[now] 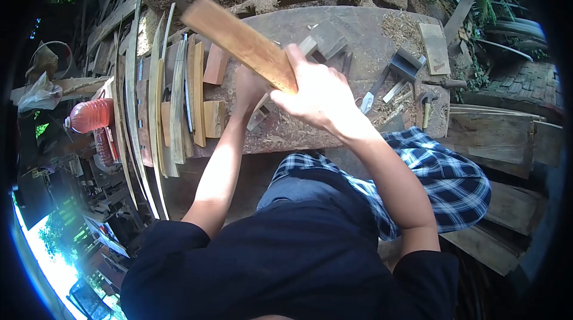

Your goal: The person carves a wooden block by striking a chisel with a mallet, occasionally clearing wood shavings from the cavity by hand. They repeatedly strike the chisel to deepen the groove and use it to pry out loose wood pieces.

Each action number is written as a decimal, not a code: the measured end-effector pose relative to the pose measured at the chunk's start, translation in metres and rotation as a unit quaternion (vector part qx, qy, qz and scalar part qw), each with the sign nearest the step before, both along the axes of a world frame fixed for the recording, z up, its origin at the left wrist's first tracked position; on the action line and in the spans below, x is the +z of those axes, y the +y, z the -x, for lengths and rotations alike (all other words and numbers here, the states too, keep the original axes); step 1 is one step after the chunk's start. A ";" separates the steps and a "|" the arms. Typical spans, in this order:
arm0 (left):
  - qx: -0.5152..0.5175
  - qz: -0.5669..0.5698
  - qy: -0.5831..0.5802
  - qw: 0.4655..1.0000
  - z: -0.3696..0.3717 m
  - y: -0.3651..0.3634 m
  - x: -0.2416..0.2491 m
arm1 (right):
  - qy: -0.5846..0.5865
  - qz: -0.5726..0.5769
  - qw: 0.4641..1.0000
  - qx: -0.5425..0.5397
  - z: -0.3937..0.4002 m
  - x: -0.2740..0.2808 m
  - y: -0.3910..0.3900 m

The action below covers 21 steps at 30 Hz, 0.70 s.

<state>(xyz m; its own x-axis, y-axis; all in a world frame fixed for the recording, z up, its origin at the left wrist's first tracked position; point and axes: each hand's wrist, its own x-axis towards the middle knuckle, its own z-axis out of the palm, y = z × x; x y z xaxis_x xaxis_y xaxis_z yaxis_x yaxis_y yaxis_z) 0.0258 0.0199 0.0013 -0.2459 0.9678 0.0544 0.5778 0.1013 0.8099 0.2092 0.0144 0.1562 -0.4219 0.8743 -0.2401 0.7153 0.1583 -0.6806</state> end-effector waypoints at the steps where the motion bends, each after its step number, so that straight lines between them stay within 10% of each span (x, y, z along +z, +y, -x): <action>1: -0.004 -0.057 0.015 0.998 0.003 -0.003 -0.012 | 0.002 -0.002 1.000 0.002 -0.001 -0.004 -0.001; 11: 0.008 0.076 0.021 0.997 0.014 -0.019 -0.011 | 0.048 0.076 0.994 -0.060 -0.013 -0.062 -0.007; 13: 0.044 0.073 -0.223 0.971 0.025 -0.031 -0.014 | 0.047 0.122 0.987 -0.098 -0.025 -0.081 -0.003; 21: 0.027 0.016 -0.101 0.994 0.031 -0.058 0.002 | -0.093 0.122 0.985 -0.080 -0.051 -0.144 -0.022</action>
<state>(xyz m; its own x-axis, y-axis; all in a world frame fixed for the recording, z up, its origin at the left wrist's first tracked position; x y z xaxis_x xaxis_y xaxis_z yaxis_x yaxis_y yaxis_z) -0.0048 -0.0377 0.0030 -0.2996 0.9535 -0.0325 0.3976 0.1557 0.9042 0.2604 -0.0077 0.0118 -0.2117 0.8329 -0.5113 0.8340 -0.1188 -0.5388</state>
